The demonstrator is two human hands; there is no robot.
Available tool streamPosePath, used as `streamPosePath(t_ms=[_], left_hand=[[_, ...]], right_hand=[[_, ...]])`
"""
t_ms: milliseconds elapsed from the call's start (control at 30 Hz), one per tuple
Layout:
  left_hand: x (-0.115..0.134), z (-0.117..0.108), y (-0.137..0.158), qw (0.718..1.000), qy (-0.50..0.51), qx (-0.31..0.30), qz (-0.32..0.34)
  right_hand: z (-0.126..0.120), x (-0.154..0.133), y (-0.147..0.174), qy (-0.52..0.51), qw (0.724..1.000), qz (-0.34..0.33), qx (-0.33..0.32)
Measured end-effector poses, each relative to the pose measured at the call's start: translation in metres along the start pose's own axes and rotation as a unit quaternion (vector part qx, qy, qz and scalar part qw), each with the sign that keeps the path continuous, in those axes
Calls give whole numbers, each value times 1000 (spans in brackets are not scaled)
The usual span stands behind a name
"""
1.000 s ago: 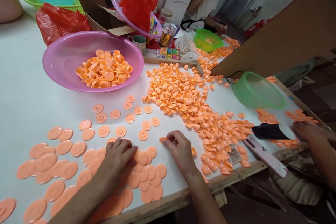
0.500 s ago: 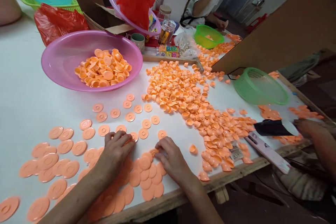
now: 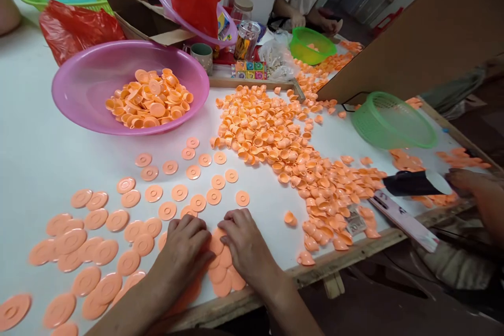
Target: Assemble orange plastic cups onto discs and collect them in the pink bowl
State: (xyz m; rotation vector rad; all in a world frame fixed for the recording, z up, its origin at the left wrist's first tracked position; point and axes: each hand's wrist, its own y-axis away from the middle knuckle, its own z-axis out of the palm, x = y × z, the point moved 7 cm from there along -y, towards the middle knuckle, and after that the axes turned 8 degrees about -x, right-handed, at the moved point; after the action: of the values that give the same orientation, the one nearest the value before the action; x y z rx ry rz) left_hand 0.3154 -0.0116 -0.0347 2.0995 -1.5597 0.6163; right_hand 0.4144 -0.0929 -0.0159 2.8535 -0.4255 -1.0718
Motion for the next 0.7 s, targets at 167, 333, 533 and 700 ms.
streamPosePath(t_ms=[167, 333, 533, 700], left_hand=[[-4, -5, 13, 995, 85, -18, -41], [-13, -25, 6, 981, 177, 10, -85], [-20, -33, -7, 991, -14, 44, -123], [-8, -24, 5, 995, -81, 41, -45]], right_hand=[[-3, 11, 3, -138, 989, 56, -2], [-17, 20, 3, -192, 972, 70, 114], [-28, 24, 12, -34, 987, -14, 155], [-53, 72, 53, 0, 972, 109, 206]])
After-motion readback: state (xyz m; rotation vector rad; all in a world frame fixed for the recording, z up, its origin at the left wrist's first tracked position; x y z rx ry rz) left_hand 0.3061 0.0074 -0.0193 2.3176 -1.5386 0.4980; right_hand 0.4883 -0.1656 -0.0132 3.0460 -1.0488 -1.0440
